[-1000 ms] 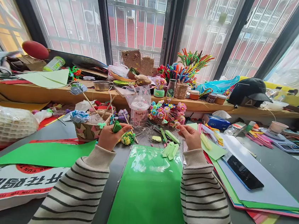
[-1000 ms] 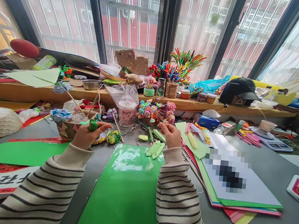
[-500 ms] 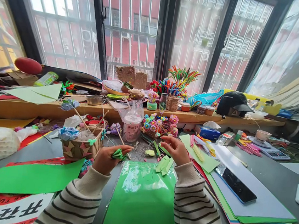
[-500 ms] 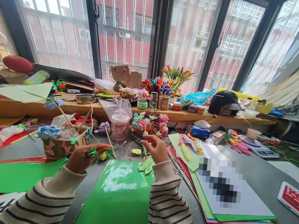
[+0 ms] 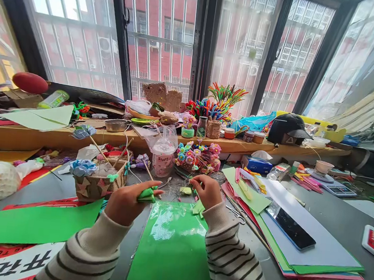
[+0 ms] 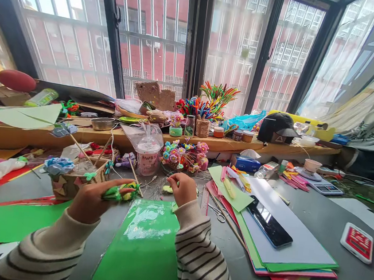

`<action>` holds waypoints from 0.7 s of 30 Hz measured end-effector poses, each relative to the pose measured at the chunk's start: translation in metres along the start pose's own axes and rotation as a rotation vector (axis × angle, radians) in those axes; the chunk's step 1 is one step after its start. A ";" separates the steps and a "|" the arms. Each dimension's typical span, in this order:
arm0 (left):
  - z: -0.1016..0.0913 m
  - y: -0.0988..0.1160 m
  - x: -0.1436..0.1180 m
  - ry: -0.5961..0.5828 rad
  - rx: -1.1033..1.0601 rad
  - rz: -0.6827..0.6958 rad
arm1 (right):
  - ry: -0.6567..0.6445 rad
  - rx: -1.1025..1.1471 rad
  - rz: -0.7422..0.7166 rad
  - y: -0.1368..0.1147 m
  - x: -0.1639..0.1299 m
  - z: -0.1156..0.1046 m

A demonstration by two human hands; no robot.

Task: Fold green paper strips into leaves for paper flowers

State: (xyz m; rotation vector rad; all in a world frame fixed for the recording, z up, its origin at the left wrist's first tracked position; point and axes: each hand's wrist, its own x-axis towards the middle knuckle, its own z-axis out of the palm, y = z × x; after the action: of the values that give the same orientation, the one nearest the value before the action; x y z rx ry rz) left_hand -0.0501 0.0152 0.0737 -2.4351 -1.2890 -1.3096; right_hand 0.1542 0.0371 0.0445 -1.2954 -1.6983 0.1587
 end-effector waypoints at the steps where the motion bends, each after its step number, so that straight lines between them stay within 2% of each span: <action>1: -0.006 0.003 0.005 0.045 0.027 0.006 | 0.018 -0.014 -0.024 -0.001 0.000 0.000; 3: -0.012 0.007 0.016 0.054 0.042 -0.029 | 0.046 -0.025 -0.077 -0.005 -0.002 -0.001; 5: -0.009 0.010 0.027 -0.083 -0.010 -0.052 | 0.068 -0.023 -0.119 -0.010 -0.003 -0.001; 7: 0.003 0.009 0.033 -0.263 -0.072 -0.074 | 0.091 -0.019 -0.145 -0.015 -0.005 0.000; 10: 0.024 0.005 0.034 -0.402 -0.123 -0.116 | 0.107 -0.015 -0.166 -0.020 -0.006 0.000; 14: 0.035 -0.001 0.025 -0.335 -0.102 -0.140 | 0.067 -0.016 -0.181 -0.023 -0.006 -0.003; 18: 0.031 0.000 0.021 -0.218 -0.007 -0.146 | 0.007 -0.006 -0.179 -0.025 -0.006 -0.008; 21: 0.030 0.008 0.019 -0.157 0.142 -0.167 | 0.006 -0.018 -0.187 -0.029 -0.007 -0.009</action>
State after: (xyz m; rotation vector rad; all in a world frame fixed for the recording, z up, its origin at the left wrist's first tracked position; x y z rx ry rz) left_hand -0.0201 0.0352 0.0705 -2.4170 -1.5957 -1.0352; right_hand 0.1411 0.0155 0.0626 -1.1420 -1.8087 0.0295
